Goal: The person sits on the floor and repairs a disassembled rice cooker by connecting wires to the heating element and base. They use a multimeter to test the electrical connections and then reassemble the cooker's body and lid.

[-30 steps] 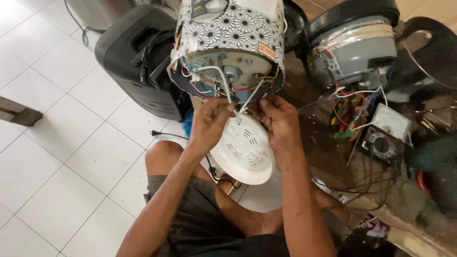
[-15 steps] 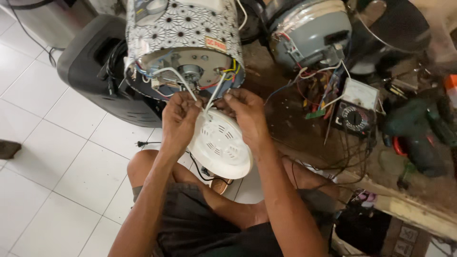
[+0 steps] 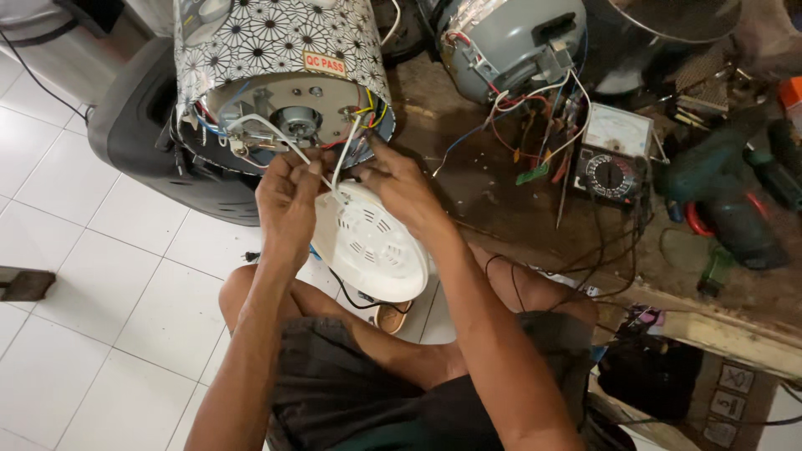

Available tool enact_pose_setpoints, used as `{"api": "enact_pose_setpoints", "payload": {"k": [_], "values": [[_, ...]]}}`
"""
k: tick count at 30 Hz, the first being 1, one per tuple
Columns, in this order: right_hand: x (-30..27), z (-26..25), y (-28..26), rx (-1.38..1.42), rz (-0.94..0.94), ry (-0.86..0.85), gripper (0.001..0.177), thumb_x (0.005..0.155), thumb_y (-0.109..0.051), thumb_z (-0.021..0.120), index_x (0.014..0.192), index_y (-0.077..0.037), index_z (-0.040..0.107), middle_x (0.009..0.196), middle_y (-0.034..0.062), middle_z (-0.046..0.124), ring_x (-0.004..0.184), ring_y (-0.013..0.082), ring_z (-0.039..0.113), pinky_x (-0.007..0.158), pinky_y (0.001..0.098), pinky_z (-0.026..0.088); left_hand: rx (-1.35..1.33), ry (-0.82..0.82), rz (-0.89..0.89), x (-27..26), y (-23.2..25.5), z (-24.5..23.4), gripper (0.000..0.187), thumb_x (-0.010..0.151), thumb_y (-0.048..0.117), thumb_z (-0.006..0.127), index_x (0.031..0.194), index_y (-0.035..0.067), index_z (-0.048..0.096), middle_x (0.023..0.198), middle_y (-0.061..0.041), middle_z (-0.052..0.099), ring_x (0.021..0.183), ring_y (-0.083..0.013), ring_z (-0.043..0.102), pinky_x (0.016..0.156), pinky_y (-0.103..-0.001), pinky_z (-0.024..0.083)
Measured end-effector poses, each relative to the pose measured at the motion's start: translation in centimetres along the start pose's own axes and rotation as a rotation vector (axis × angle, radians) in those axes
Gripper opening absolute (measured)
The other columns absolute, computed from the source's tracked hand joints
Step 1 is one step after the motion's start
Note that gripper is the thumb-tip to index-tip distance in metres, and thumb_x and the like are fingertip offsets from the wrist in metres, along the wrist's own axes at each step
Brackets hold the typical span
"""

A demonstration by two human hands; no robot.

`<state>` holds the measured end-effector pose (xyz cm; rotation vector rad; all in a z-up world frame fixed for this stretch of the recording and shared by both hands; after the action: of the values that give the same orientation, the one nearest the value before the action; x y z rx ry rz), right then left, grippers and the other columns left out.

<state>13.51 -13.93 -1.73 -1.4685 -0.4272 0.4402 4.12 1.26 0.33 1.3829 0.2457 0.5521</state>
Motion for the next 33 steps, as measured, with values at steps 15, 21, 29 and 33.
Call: {"api": "enact_pose_setpoints", "payload": {"k": [15,21,29,33], "values": [[1.6,0.3,1.7,0.468,0.309,0.109,0.059,0.100,-0.017,0.077,0.156,-0.007,0.064,0.116,0.0189,0.076,0.102,0.0309,0.083,0.076,0.0421,0.071,0.218,0.126,0.027,2.4,-0.7,1.2,0.012,0.098,0.014,0.091,0.104,0.007,0.084,0.080,-0.006,0.076,0.072,-0.0108,0.073,0.067,-0.026,0.059],[2.5,0.5,2.4,0.443,0.283,0.152,0.052,0.103,-0.033,0.078,0.145,-0.002,0.072,0.122,0.0241,0.080,0.103,0.0333,0.084,0.093,0.0534,0.065,0.220,0.164,0.034,2.7,-0.8,1.8,0.009,0.096,0.011,0.087,0.099,0.003,0.083,0.074,-0.006,0.071,0.064,-0.0105,0.068,0.059,-0.025,0.054],[3.6,1.1,2.2,0.245,0.200,0.301,0.038,0.099,-0.021,0.078,0.131,0.000,0.079,0.100,0.0248,0.082,0.083,0.0349,0.085,0.066,0.0449,0.068,0.191,0.114,-0.001,2.1,0.3,2.1,0.014,0.096,0.008,0.087,0.106,0.000,0.082,0.079,-0.007,0.074,0.067,-0.0107,0.069,0.059,-0.024,0.054],[2.1,-0.2,-0.2,-0.322,0.055,0.519,0.021,0.095,-0.035,0.079,0.110,-0.025,0.089,0.091,0.0067,0.086,0.094,0.0278,0.086,0.076,0.0408,0.064,0.213,0.055,0.008,2.1,-0.1,1.9,0.018,0.099,0.007,0.085,0.116,0.000,0.082,0.087,-0.007,0.077,0.073,-0.0080,0.068,0.064,-0.022,0.055]]}}
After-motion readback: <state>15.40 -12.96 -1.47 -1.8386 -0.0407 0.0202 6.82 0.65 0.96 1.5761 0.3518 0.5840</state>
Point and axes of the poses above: each hand's wrist, its own x-axis towards the middle knuckle, its own z-axis out of the palm, y = z × x, the point moved 3 cm from there along x, towards the middle knuckle
